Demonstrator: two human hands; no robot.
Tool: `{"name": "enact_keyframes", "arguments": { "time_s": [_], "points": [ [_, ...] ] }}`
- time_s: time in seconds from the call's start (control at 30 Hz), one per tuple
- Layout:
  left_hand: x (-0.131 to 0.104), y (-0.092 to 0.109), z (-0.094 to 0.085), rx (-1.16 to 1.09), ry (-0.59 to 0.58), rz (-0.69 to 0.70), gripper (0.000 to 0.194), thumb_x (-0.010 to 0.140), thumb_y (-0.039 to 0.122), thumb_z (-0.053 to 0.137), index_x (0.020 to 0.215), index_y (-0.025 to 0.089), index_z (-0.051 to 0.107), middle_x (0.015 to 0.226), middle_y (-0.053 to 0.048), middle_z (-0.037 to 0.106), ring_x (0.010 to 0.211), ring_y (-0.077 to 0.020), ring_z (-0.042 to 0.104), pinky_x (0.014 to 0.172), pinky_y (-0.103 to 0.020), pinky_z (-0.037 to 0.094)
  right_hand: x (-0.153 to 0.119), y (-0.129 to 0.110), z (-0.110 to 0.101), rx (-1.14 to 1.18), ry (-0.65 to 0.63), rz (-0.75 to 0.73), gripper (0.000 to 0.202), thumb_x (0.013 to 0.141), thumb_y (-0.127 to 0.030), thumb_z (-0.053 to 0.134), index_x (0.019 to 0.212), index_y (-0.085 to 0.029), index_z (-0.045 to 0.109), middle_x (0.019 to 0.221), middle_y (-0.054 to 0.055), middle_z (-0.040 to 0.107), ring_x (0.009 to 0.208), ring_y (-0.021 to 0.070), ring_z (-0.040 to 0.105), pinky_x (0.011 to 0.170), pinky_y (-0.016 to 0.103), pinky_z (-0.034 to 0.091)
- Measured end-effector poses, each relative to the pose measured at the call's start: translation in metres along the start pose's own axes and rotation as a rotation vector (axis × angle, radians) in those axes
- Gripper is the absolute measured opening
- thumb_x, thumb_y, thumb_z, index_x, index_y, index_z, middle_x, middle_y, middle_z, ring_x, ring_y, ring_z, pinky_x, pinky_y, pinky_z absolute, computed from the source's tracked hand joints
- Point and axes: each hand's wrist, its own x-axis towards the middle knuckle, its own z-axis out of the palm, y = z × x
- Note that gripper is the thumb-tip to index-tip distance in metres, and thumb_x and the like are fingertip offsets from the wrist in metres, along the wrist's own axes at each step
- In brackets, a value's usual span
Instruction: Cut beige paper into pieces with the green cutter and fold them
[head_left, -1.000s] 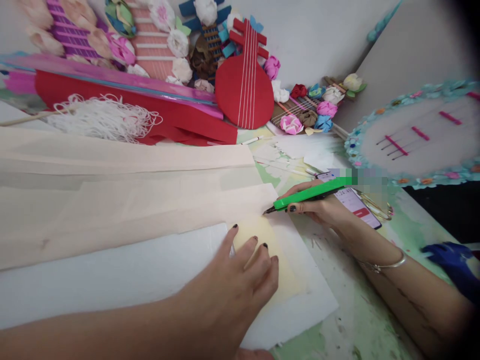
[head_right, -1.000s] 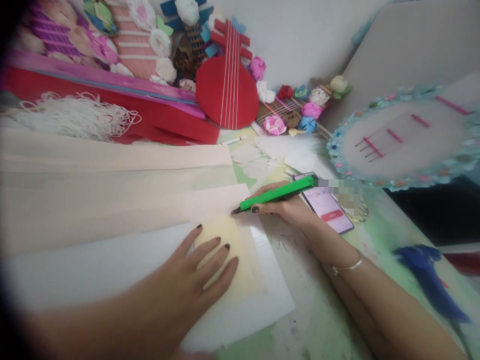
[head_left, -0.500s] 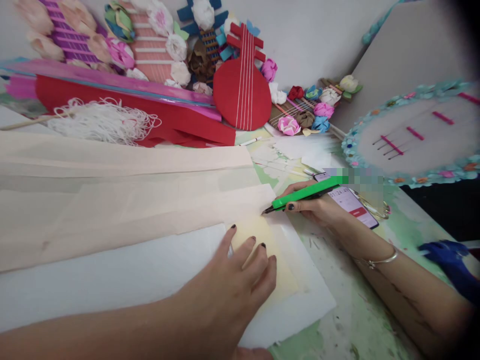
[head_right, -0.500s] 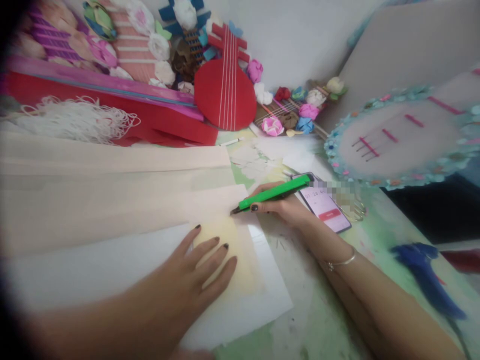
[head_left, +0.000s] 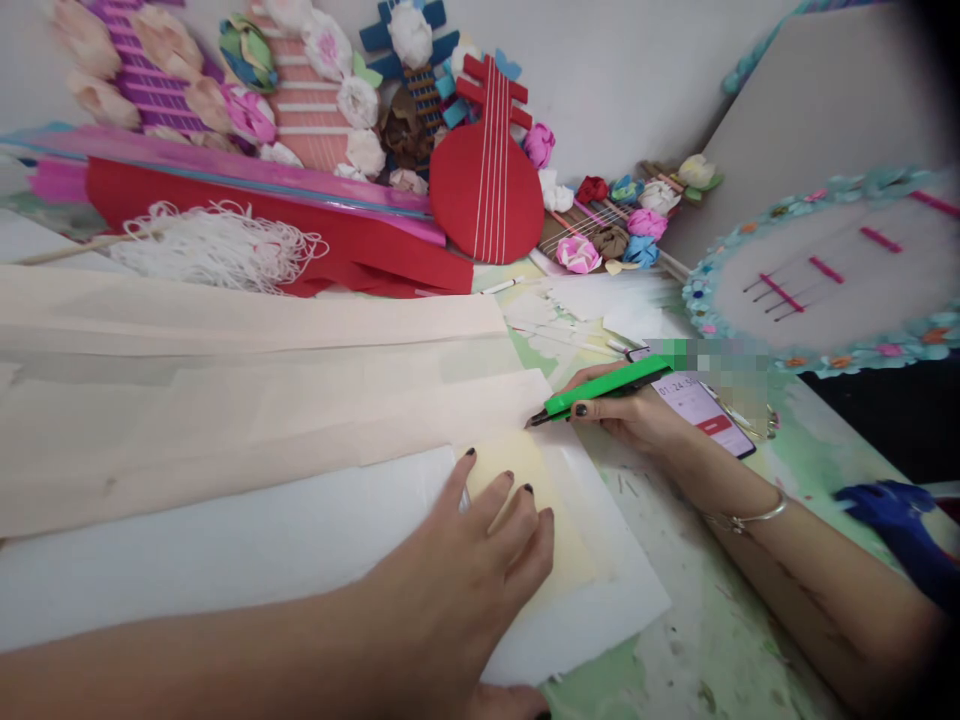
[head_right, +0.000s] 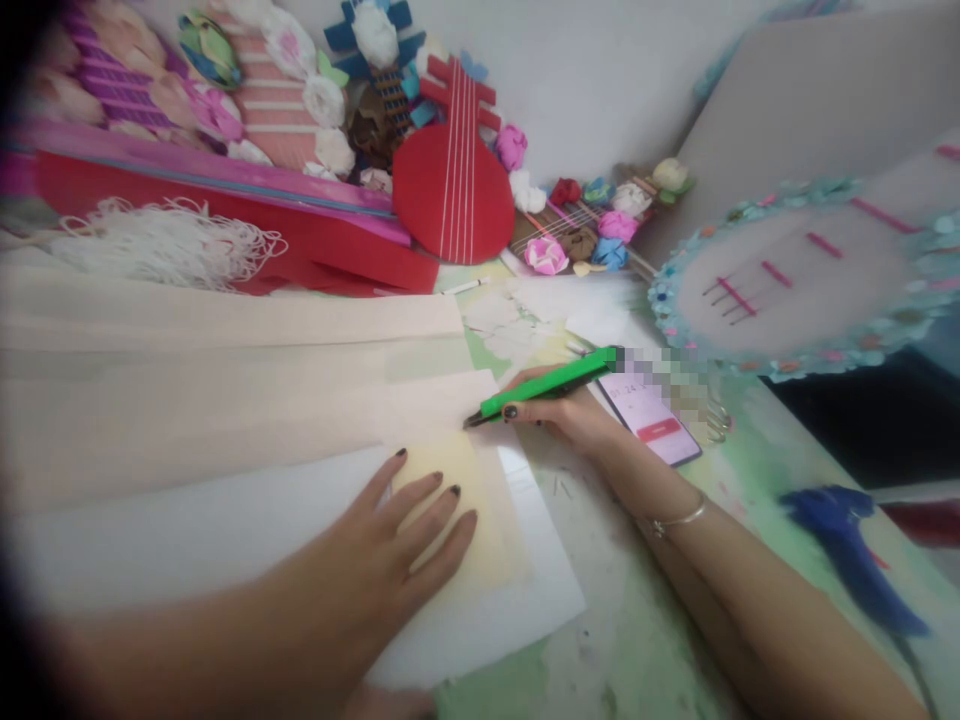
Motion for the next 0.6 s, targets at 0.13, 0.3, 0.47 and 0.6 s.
{"name": "enact_keyframes", "arguments": {
  "time_s": [0.13, 0.3, 0.47, 0.6],
  "points": [
    [-0.0009, 0.0024, 0.0039, 0.076, 0.049, 0.018, 0.083, 0.084, 0.073, 0.038, 0.139, 0.010, 0.044, 0.134, -0.019, 0.053, 0.127, -0.0385, 0.041, 0.110, -0.063, 0.022, 0.0033, 0.0017, 0.0028, 0.234, 0.052, 0.018, 0.027, 0.058, -0.036, 0.083, 0.068, -0.019, 0.065, 0.056, -0.003, 0.055, 0.051, 0.0093, 0.043, 0.046, 0.024, 0.032],
    [-0.0028, 0.0062, 0.0065, 0.149, 0.164, 0.113, 0.067, 0.088, 0.065, 0.043, 0.128, 0.011, 0.053, 0.120, -0.016, 0.061, 0.111, -0.0338, 0.052, 0.103, -0.056, 0.035, 0.0060, 0.0040, 0.0033, 0.289, 0.084, 0.011, 0.027, 0.059, -0.035, 0.083, 0.072, -0.020, 0.064, 0.057, -0.004, 0.052, 0.050, 0.0087, 0.038, 0.045, 0.024, 0.028],
    [-0.0039, 0.0081, 0.0029, 0.160, 0.189, 0.215, 0.047, 0.094, 0.047, 0.046, 0.119, 0.010, 0.059, 0.112, -0.016, 0.064, 0.098, -0.0294, 0.058, 0.090, -0.048, 0.044, 0.0066, 0.0021, 0.0057, 0.336, 0.112, 0.009, 0.028, 0.060, -0.035, 0.082, 0.071, -0.020, 0.061, 0.063, -0.004, 0.056, 0.050, 0.0075, 0.039, 0.044, 0.024, 0.028],
    [-0.0038, 0.0068, -0.0008, 0.165, 0.186, 0.216, 0.036, 0.096, 0.037, 0.047, 0.118, 0.010, 0.058, 0.110, -0.016, 0.064, 0.097, -0.0265, 0.059, 0.088, -0.043, 0.044, 0.0092, 0.0007, 0.0089, 0.358, 0.136, 0.001, 0.028, 0.061, -0.035, 0.081, 0.068, -0.019, 0.059, 0.059, -0.004, 0.053, 0.050, 0.0070, 0.039, 0.043, 0.023, 0.028]
  ]
}}
